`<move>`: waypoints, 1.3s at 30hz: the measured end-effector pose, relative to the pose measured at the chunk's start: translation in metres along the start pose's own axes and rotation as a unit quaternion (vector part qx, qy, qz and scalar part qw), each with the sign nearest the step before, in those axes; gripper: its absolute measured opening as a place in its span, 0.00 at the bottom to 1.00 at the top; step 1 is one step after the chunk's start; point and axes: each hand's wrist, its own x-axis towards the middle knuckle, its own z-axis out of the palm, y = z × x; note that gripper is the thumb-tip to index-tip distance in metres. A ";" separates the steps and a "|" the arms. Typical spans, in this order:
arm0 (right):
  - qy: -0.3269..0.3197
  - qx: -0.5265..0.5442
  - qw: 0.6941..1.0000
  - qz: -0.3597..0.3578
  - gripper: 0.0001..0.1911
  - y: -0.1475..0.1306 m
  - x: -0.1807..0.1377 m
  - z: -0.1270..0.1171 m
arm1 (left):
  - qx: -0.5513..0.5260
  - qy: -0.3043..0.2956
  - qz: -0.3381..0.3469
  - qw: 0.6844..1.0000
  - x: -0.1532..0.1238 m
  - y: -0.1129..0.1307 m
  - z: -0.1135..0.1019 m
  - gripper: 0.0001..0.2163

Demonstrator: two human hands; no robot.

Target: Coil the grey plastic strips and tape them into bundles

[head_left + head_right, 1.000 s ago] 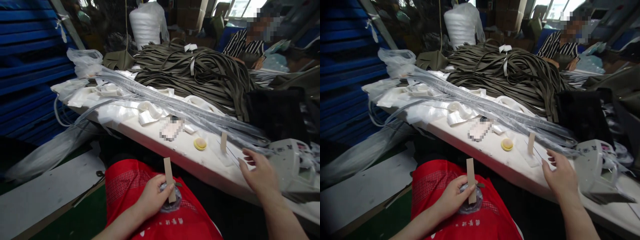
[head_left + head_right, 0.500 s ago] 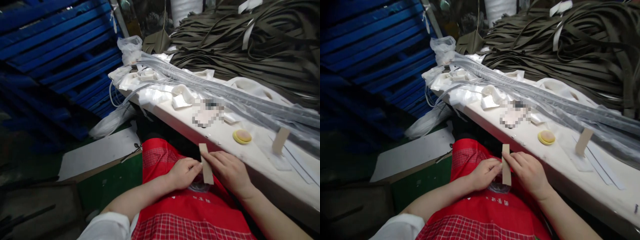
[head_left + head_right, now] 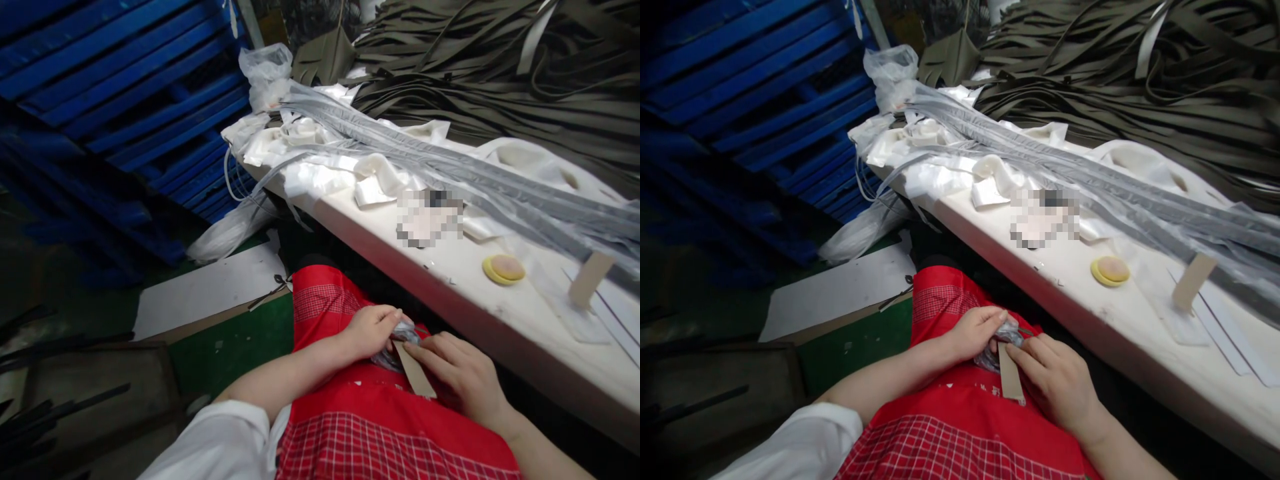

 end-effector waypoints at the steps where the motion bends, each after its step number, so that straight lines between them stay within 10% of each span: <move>1: 0.008 -0.011 1.000 0.003 0.12 0.002 0.002 0.002 | 0.013 0.007 0.013 1.000 -0.001 0.002 0.000 0.21; 23: 0.038 -0.043 0.998 0.001 0.09 -0.018 0.010 -0.012 | 0.012 0.029 0.036 0.999 -0.007 0.014 0.003 0.15; 27: 0.096 0.030 0.991 0.092 0.08 -0.015 0.006 -0.014 | 0.011 0.018 0.033 0.999 -0.009 0.019 0.002 0.13; 34: 0.059 0.266 0.896 0.350 0.14 -0.002 0.006 -0.003 | 0.125 0.013 0.108 0.986 -0.020 0.034 0.004 0.11; 39: -0.014 0.448 0.771 0.453 0.29 0.017 0.005 0.006 | 0.157 0.025 0.161 0.974 -0.025 0.034 0.007 0.07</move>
